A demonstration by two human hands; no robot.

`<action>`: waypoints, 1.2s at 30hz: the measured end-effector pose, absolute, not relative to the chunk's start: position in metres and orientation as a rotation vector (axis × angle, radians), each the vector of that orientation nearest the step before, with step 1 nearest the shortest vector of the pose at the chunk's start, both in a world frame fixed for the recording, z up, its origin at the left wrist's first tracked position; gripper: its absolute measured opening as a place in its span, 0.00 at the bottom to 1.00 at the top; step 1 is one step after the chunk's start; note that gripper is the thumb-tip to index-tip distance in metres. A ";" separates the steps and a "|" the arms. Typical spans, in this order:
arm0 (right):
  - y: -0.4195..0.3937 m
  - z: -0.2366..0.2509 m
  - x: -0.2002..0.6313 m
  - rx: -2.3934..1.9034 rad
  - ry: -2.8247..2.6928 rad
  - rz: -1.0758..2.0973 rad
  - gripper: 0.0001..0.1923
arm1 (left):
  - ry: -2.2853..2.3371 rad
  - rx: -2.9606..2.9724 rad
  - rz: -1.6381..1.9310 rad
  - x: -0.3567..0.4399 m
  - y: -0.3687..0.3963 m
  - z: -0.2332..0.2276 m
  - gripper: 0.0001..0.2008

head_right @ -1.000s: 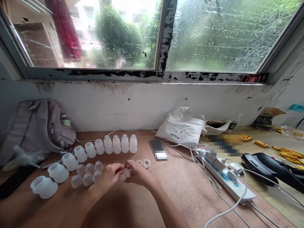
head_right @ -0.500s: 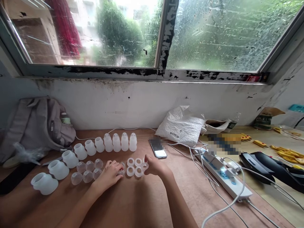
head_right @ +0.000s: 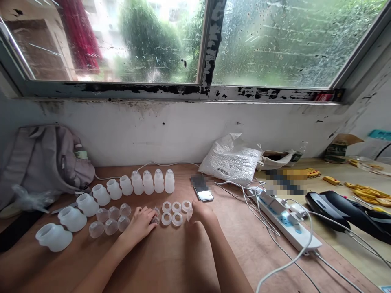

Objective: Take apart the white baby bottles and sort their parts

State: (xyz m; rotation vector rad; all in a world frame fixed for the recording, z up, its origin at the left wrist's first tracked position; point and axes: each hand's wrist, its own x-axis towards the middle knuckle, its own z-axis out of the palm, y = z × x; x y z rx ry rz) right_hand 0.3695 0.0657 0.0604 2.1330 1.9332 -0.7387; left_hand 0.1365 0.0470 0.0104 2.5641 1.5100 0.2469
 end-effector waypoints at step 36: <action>0.061 0.069 0.377 2.254 2.088 -0.795 0.17 | 2.052 2.422 0.800 0.078 0.125 0.089 0.17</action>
